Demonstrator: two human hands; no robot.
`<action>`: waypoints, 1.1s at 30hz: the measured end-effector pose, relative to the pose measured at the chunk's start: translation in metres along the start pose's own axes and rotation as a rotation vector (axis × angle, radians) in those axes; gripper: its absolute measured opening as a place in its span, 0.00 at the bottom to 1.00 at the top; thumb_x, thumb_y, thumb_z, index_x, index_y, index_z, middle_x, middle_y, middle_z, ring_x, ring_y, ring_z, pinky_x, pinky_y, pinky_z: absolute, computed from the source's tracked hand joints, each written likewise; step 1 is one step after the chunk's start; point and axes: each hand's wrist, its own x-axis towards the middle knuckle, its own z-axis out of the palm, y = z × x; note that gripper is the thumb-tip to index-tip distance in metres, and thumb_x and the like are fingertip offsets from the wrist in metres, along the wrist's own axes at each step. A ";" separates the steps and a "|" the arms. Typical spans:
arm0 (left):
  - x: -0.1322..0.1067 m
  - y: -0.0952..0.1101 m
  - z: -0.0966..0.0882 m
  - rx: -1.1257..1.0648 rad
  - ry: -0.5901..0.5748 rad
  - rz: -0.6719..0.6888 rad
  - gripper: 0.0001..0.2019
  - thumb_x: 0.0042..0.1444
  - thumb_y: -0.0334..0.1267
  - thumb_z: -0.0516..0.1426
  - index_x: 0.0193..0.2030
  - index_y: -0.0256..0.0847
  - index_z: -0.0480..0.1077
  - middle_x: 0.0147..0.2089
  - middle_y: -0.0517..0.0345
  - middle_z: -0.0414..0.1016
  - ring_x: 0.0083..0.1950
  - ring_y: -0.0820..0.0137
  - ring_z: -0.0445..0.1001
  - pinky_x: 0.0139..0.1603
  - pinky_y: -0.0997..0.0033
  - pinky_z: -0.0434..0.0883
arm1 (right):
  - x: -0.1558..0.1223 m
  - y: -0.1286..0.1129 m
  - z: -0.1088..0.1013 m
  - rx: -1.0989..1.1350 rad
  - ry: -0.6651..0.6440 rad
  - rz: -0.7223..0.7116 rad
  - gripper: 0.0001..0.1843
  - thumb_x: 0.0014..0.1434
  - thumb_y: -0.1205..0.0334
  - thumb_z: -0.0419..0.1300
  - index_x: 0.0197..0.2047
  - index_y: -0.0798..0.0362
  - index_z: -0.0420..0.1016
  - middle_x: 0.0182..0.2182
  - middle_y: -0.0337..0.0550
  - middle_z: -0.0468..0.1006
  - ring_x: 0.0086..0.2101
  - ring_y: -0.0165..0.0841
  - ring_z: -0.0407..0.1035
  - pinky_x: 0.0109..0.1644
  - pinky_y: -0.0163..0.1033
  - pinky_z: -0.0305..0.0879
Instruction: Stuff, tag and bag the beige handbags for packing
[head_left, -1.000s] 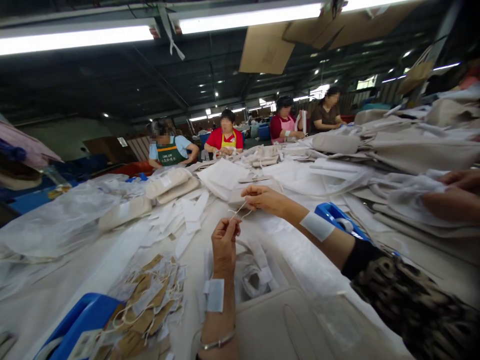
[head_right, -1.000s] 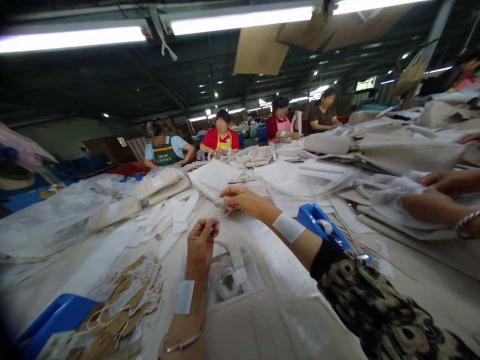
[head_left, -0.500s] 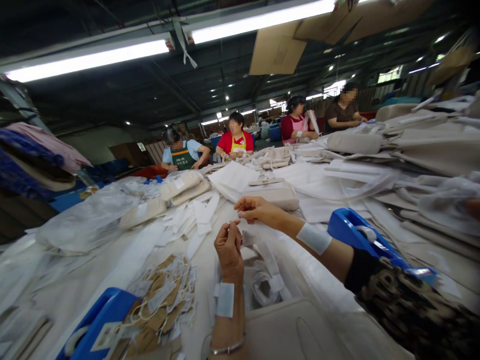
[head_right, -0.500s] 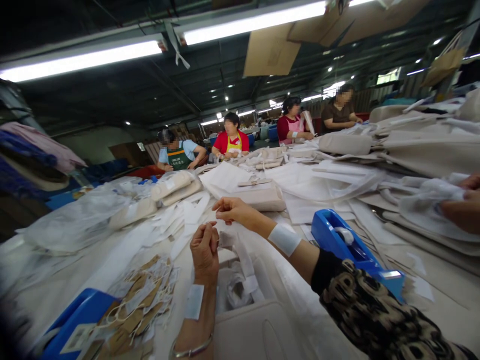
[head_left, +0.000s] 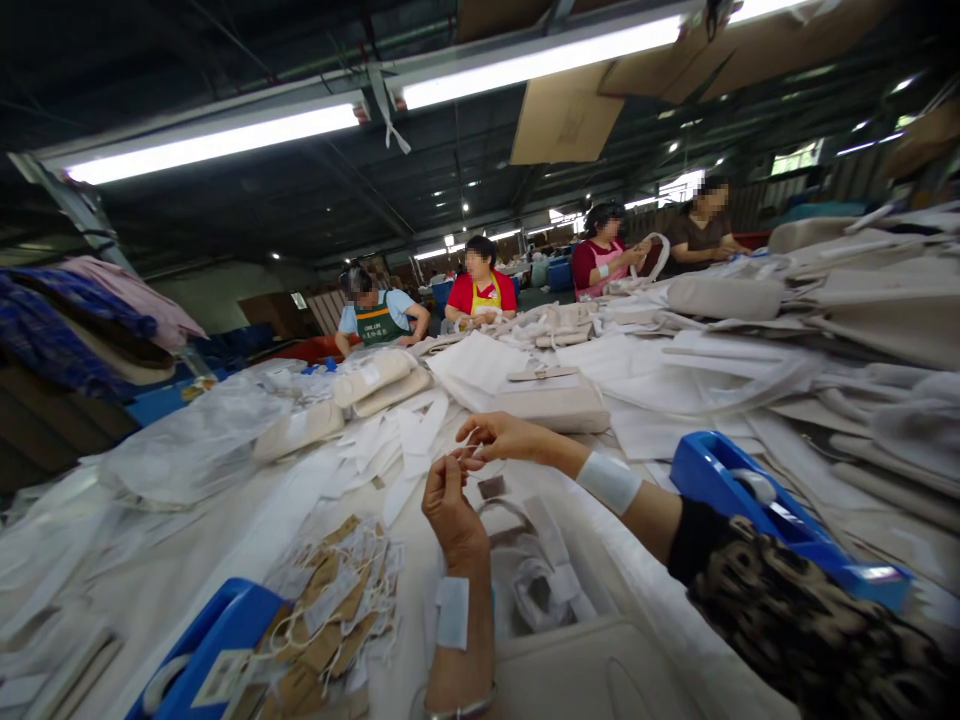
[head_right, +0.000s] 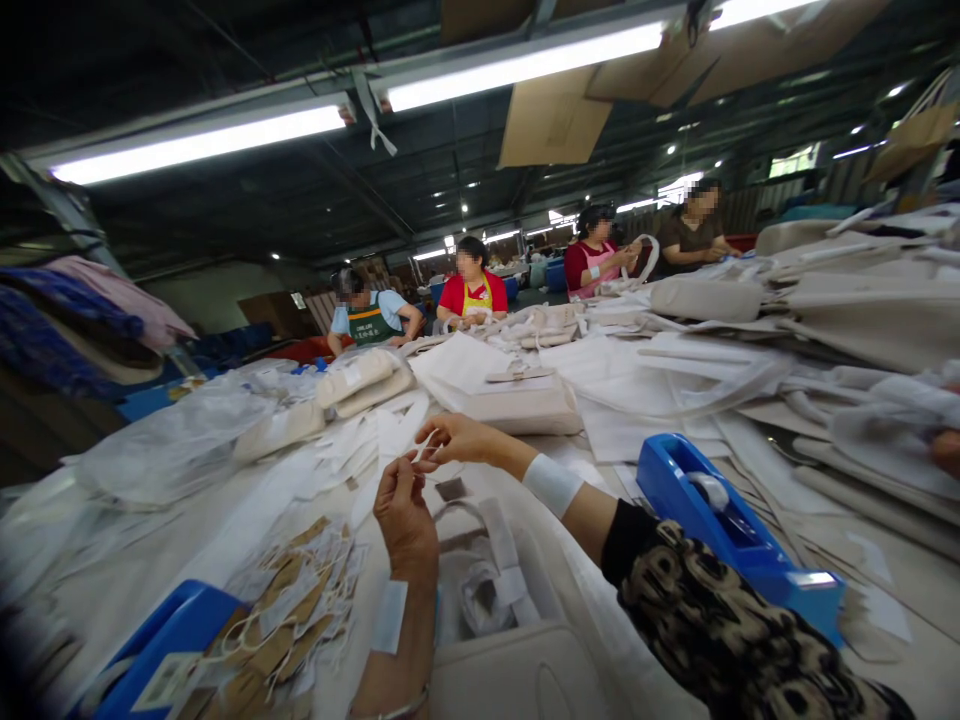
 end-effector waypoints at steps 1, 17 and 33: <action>0.001 -0.001 -0.001 -0.046 0.020 -0.043 0.09 0.54 0.43 0.61 0.33 0.39 0.74 0.29 0.59 0.76 0.35 0.73 0.72 0.38 0.74 0.63 | -0.002 0.002 0.001 0.000 -0.027 0.038 0.23 0.41 0.67 0.69 0.42 0.55 0.71 0.32 0.40 0.80 0.27 0.27 0.67 0.26 0.29 0.54; 0.002 0.004 0.001 -0.057 0.023 -0.082 0.07 0.54 0.41 0.60 0.36 0.41 0.76 0.58 0.54 0.74 0.51 0.68 0.69 0.46 0.69 0.61 | -0.009 0.028 0.006 0.230 -0.178 -0.019 0.21 0.48 0.54 0.70 0.40 0.57 0.71 0.22 0.40 0.78 0.30 0.32 0.73 0.38 0.35 0.64; 0.002 0.004 -0.001 -0.271 -0.119 -0.198 0.07 0.52 0.38 0.63 0.29 0.38 0.70 0.55 0.50 0.75 0.38 0.76 0.69 0.36 0.76 0.63 | -0.019 0.047 -0.016 0.425 -0.107 0.159 0.18 0.46 0.54 0.72 0.30 0.59 0.74 0.24 0.41 0.76 0.25 0.28 0.71 0.30 0.32 0.67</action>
